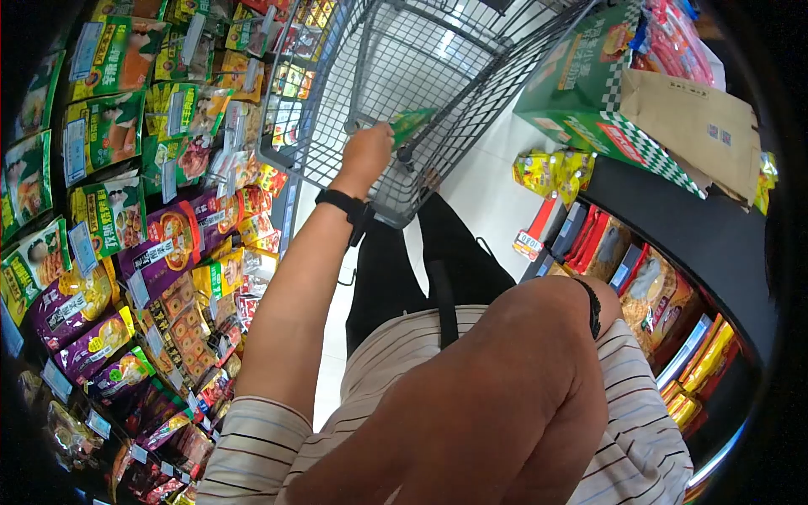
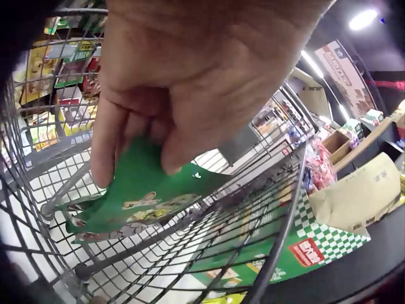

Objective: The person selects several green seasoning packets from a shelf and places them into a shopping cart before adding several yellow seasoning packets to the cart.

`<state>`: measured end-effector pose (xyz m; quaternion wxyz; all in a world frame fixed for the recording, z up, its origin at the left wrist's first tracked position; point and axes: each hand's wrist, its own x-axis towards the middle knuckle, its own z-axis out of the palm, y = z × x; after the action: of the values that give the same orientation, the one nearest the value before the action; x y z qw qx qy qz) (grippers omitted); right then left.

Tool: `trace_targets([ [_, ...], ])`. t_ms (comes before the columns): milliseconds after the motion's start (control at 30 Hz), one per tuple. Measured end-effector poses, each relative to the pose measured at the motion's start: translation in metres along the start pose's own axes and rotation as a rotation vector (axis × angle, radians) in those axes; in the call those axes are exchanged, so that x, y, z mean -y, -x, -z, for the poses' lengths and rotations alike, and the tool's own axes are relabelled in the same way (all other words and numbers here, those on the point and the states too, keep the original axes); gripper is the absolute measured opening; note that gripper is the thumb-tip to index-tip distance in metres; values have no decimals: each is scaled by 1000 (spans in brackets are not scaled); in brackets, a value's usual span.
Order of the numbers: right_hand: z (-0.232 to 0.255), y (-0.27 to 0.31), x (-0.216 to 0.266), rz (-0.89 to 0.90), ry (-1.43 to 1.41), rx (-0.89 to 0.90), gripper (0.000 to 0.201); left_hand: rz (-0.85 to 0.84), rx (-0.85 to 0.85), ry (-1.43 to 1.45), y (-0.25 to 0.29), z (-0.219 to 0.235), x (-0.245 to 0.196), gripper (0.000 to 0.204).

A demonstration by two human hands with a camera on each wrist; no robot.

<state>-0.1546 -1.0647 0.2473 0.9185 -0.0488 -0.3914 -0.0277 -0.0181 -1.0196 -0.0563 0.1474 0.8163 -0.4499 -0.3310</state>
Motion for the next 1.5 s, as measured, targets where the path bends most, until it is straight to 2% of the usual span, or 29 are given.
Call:
trace_targets([
  [167, 0, 0, -1, 0, -4, -7, 29, -67, 117, 45, 19, -29, -1, 20],
  [267, 0, -2, -4, -11, -10, -6, 28, -143, 393, 21, 22, -49, 12, 23],
  [300, 0, -3, -4, -16, -11, -9, 28, -65, 441, 47, 26, -41, 1, 28],
  [433, 1, -4, -6, -26, -14, -14, 27, -58, 457, 64, 36, -37, -3, 30],
  [633, 3, -6, -4, -64, 8, -44, 25, 42, 507, 135, 36, -22, -1, 34],
  [733, 6, -5, 2, -120, 59, -99, 24, 2, 388, 139, 38, -11, 4, 35],
  [767, 7, -3, 2, -153, 98, -131, 24, 35, 400, 176, 39, -4, 2, 36],
  [867, 30, 5, 16, -351, 298, -249, 24, -4, 367, 211, 36, -4, 13, 36],
  [900, 37, 11, 20, -419, 396, -370, 23, -4, 355, 185, 38, 6, 12, 36],
  [967, 52, 25, 27, -581, 552, -612, 24, -26, 171, 359, 47, 22, 26, 34],
  [1000, 59, 32, 28, -648, 588, -829, 21, -20, 96, 410, 55, 42, 25, 33],
  [1033, 75, 48, 27, -625, 689, -927, 19, -25, -10, 455, 66, 64, 29, 32],
  [1067, 88, 60, 31, -682, 817, -1011, 18, -39, -110, 504, 76, 83, 31, 30],
  [1133, 122, 110, 33, -649, 1101, -1154, 13, 28, -254, 585, 98, 117, 54, 26],
  [1167, 133, 130, 34, -600, 1199, -1208, 11, 121, -292, 633, 109, 131, 71, 26],
  [1267, 157, 178, 44, -802, 1643, -1195, 7, 396, -434, 716, 147, 171, 123, 27],
  [1333, 162, 189, 40, -819, 1869, -1089, 4, 469, -607, 770, 171, 186, 158, 28],
  [1433, 169, 211, 31, -862, 2115, -944, 5, 459, -726, 799, 190, 201, 199, 30],
  [1500, 177, 224, 23, -860, 2236, -884, 10, 391, -816, 725, 184, 195, 240, 31],
])
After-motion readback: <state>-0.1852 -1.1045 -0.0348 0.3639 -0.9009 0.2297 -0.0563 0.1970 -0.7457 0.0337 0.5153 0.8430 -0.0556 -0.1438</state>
